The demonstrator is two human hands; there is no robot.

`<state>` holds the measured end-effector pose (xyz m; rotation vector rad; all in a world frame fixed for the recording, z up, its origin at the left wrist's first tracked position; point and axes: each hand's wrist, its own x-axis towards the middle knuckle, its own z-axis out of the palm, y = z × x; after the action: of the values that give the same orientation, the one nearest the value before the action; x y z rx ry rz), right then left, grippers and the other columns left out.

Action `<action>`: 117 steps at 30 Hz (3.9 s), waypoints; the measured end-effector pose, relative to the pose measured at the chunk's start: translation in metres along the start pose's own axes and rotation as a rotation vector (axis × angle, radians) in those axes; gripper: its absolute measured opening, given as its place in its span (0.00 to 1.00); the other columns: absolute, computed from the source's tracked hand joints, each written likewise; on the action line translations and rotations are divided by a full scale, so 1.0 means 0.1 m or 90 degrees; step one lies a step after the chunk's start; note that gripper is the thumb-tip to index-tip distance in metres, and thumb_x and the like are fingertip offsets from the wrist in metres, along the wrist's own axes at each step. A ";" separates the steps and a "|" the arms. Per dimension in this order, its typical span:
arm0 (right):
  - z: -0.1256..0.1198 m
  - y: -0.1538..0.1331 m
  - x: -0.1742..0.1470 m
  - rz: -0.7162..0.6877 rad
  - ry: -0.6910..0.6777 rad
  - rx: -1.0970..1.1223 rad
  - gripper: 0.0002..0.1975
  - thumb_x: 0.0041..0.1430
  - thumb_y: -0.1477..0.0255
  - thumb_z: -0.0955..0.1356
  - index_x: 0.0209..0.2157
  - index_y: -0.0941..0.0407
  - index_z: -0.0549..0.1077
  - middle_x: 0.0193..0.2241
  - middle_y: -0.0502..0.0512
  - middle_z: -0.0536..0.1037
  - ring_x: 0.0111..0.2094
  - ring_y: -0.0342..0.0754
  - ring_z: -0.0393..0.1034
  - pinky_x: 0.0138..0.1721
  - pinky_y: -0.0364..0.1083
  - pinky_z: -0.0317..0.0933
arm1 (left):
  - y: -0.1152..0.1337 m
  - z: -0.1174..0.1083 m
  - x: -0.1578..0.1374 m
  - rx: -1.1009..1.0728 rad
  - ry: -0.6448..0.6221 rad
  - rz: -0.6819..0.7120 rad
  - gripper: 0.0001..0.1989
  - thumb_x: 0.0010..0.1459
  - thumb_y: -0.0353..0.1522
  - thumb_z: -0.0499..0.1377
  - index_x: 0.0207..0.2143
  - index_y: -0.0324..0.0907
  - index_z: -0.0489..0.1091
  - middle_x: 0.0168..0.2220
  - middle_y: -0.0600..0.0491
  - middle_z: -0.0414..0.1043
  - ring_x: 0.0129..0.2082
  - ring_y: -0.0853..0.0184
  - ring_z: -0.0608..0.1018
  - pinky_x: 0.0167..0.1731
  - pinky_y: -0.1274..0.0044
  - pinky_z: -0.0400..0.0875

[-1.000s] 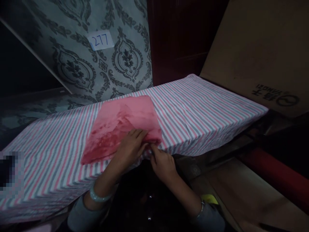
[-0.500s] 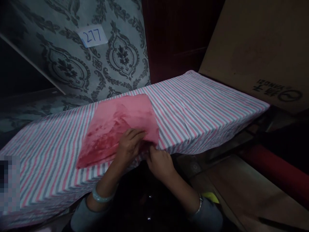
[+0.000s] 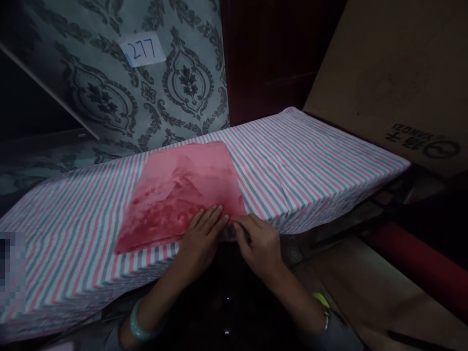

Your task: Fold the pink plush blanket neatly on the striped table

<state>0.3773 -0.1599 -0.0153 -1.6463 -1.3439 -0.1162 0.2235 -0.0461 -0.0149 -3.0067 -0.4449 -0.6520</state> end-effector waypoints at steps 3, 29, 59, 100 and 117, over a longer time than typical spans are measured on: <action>0.00 -0.11 0.33 -0.055 -0.043 -0.022 0.17 0.70 0.66 0.60 0.54 0.55 0.73 0.44 0.60 0.79 0.46 0.53 0.74 0.49 0.52 0.68 | -0.18 -0.31 0.04 -0.022 0.026 -0.051 0.23 0.67 0.29 0.49 0.63 0.43 0.63 0.62 0.44 0.67 0.64 0.58 0.67 0.65 0.56 0.55; 0.71 0.37 0.53 -0.133 -0.293 -0.263 0.36 0.68 0.50 0.58 0.69 0.55 0.55 0.70 0.62 0.51 0.71 0.61 0.40 0.66 0.62 0.44 | -0.89 -0.22 -0.35 0.117 -0.083 -0.330 0.38 0.62 0.51 0.54 0.69 0.47 0.54 0.72 0.44 0.44 0.71 0.44 0.47 0.64 0.45 0.44; 1.16 -0.21 0.78 -0.240 -0.420 -0.182 0.32 0.66 0.56 0.64 0.68 0.47 0.58 0.71 0.55 0.49 0.71 0.61 0.36 0.65 0.69 0.40 | -1.40 -0.25 -0.33 0.091 -0.142 -0.368 0.33 0.67 0.46 0.50 0.70 0.45 0.50 0.72 0.41 0.42 0.72 0.51 0.45 0.63 0.46 0.48; 1.47 -1.04 0.77 -0.233 -0.263 -0.079 0.37 0.54 0.81 0.63 0.67 0.54 0.60 0.64 0.64 0.64 0.64 0.60 0.60 0.60 0.61 0.60 | -1.24 -0.80 -0.50 -0.951 0.485 -0.676 0.38 0.48 0.31 0.64 0.62 0.46 0.62 0.51 0.49 0.77 0.43 0.62 0.81 0.42 0.74 0.76; -0.62 -1.24 2.47 -0.088 -0.094 0.427 0.09 0.52 0.72 0.73 0.37 0.56 0.77 0.35 0.50 0.81 0.38 0.49 0.76 0.44 0.49 0.70 | -1.63 -0.54 0.02 -0.876 0.454 -0.576 0.50 0.49 0.54 0.67 0.69 0.50 0.50 0.70 0.42 0.53 0.69 0.53 0.58 0.63 0.61 0.60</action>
<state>0.4039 -0.0408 0.2406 -1.0089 -1.4062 0.3488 0.1575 0.1056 0.0310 -2.7536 -1.9014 -2.9300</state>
